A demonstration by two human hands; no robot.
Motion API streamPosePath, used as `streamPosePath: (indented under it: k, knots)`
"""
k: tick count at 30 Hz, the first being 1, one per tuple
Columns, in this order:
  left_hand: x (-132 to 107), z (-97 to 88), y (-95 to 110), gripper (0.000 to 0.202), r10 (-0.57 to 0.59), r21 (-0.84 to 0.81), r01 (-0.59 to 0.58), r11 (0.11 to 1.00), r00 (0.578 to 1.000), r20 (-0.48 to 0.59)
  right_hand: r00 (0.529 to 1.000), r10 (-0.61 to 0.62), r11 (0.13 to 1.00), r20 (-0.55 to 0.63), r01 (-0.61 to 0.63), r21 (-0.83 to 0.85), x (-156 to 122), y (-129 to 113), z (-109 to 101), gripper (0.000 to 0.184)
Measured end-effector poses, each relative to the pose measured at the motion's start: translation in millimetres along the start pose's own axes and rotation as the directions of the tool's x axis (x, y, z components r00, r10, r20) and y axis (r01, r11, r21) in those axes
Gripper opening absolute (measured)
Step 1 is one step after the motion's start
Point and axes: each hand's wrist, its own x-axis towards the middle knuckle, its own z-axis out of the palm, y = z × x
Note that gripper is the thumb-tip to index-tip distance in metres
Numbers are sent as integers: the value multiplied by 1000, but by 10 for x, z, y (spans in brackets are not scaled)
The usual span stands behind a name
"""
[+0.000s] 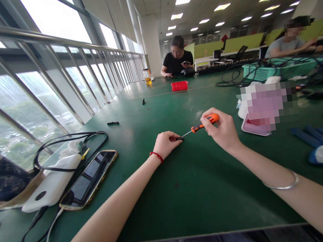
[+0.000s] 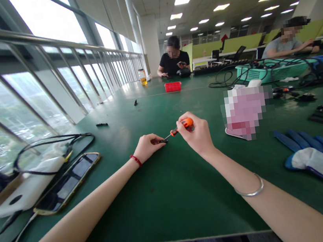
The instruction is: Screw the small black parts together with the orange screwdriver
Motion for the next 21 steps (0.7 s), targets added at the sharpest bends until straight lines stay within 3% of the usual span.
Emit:
streamPosePath:
  k: [21]
  knots:
    - [-14, -13, 49, 15, -4, 29, 4, 1000, 1000, -3, 992, -128, 987, -12, 126, -95, -11, -55, -10, 16]
